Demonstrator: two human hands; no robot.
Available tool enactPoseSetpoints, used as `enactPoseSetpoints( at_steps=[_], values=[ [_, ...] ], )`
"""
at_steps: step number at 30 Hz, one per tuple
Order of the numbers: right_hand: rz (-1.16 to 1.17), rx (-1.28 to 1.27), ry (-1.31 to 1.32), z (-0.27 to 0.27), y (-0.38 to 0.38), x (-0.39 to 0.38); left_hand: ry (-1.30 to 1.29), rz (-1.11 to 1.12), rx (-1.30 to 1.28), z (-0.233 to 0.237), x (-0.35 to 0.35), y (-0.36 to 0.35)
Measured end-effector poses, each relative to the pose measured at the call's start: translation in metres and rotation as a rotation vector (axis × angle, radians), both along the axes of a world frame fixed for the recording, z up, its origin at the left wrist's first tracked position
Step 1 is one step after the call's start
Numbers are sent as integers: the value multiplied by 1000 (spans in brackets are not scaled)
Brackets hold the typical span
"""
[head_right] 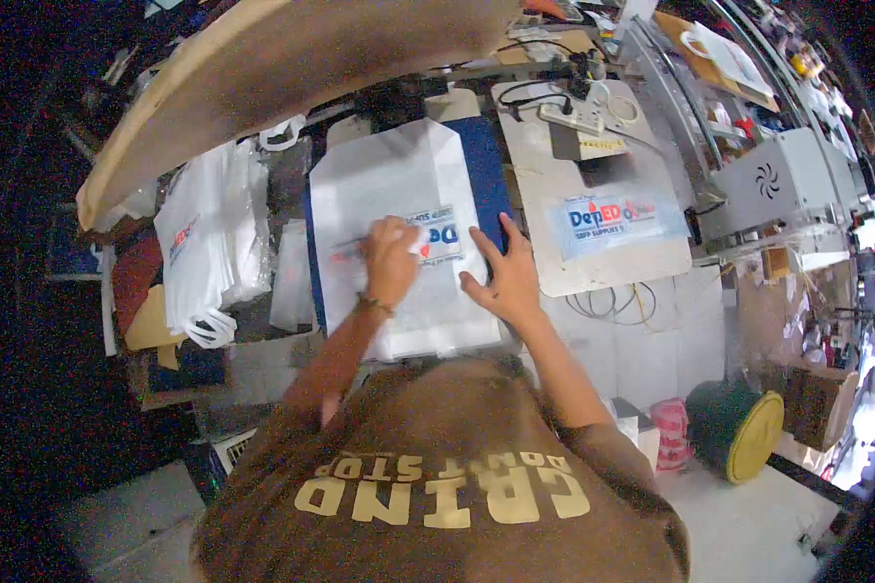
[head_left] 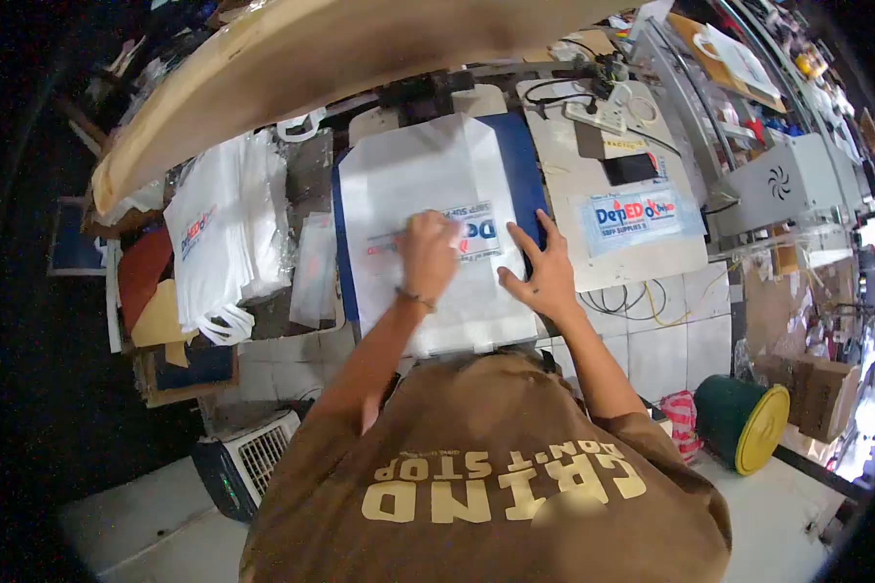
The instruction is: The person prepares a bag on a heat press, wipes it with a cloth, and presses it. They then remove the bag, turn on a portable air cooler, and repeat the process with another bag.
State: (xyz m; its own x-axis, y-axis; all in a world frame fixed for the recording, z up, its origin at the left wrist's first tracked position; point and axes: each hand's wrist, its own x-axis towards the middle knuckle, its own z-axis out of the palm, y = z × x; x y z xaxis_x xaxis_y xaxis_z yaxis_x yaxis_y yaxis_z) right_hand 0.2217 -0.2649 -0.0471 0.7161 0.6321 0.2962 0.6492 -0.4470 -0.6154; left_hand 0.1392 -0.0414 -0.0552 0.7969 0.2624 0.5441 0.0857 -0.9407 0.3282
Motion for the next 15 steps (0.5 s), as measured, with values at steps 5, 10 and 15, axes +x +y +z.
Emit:
enactPoseSetpoints(
  at_steps=[5,10,15],
  values=[
    [-22,-15,-31,1,2,-2,-60,22,-21,-10,18,18],
    [12,19,15,4,1,-1,-75,-86,-33,1,-6,-21],
    [5,-12,14,3,-1,-2,-29,-26,16,-4,-46,36]
  ],
)
